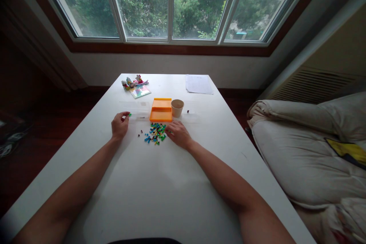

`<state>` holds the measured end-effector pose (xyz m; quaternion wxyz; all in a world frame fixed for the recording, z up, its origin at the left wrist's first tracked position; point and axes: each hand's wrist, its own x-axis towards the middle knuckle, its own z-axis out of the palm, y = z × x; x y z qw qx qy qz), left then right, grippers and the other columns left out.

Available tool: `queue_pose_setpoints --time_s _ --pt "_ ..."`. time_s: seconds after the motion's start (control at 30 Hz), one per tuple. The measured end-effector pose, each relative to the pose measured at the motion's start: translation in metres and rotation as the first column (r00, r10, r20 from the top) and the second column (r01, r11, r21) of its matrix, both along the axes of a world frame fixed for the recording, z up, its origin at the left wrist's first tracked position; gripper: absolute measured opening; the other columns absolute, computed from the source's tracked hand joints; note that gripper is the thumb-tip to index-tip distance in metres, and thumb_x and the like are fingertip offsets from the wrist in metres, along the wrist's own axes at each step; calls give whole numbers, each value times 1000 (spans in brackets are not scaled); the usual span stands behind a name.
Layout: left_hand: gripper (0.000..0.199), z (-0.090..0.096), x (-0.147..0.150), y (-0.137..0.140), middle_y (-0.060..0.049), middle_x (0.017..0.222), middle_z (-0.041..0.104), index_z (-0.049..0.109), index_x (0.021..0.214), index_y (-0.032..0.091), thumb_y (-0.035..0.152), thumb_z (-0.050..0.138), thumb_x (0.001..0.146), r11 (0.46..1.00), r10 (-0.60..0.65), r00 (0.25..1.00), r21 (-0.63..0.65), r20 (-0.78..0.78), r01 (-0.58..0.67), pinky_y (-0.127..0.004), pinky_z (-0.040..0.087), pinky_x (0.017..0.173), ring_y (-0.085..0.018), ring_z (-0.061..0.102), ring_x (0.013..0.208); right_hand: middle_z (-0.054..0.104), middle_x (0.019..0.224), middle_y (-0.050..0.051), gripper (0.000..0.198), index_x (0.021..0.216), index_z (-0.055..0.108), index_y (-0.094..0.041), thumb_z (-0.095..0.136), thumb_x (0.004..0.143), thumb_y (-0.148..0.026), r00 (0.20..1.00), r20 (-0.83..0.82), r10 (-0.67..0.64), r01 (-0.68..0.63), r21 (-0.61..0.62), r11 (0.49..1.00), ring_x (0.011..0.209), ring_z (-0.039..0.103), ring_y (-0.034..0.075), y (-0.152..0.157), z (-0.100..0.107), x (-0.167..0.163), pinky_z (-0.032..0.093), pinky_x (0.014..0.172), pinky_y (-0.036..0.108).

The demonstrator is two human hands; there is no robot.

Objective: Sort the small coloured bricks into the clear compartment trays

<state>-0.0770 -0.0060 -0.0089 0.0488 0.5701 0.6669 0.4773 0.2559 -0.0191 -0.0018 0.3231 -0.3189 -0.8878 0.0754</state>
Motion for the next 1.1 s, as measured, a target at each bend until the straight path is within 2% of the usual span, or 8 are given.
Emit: queue_pose_setpoints --time_s 0.1,0.27,0.43,0.63,0.83,0.97,1.1 --pt "30 -3 -4 3 -6 109 70 69 115 20 26 53 90 999 37 999 -14 33 -37 -30 51 74 -14 57 67 70 87 5 15 93 66 -23 54 99 -28 1000 -11 22 -22 -9 1000 86 58 21 0 0 0 45 87 37" --pt "40 -6 -5 4 -8 120 69 66 124 20 22 54 87 999 29 999 -27 38 -28 -31 52 80 -13 57 67 69 90 6 15 94 66 -23 52 99 -26 997 -57 47 -49 -38 998 89 57 21 -1 2 0 47 85 35" --pt "36 -4 -3 2 -7 118 69 67 121 20 22 54 87 999 25 999 -33 36 -23 -32 52 80 -13 56 67 68 93 6 13 98 66 -24 54 98 -25 991 -135 20 -32 -89 996 92 58 22 1 0 1 50 84 36" --pt "26 3 4 -4 -6 106 70 69 107 20 23 52 88 997 -76 997 -36 -8 75 -32 51 78 -15 58 70 67 88 5 9 92 66 -23 57 93 -26 943 -292 -157 113 -163 980 85 60 21 8 -4 7 51 78 36" --pt "22 7 14 -10 -5 98 69 70 96 21 20 51 87 949 -308 947 -102 -96 298 -30 50 75 -17 61 78 70 91 5 19 96 69 -22 57 90 -34 836 -387 -390 278 -313 908 75 61 19 21 -7 19 53 71 34" --pt "21 7 17 -12 -5 96 69 70 95 21 21 51 88 929 -364 920 -123 -144 348 -30 49 71 -17 59 75 72 94 5 24 102 70 -22 57 88 -36 797 -414 -440 299 -361 883 78 63 19 26 -10 23 54 73 34" --pt "21 7 19 -14 -4 96 68 70 94 22 20 50 88 921 -383 911 -132 -153 365 -29 49 71 -16 59 75 73 95 6 25 103 72 -22 57 88 -36 758 -440 -482 360 -334 871 77 63 19 29 -11 27 55 73 35"
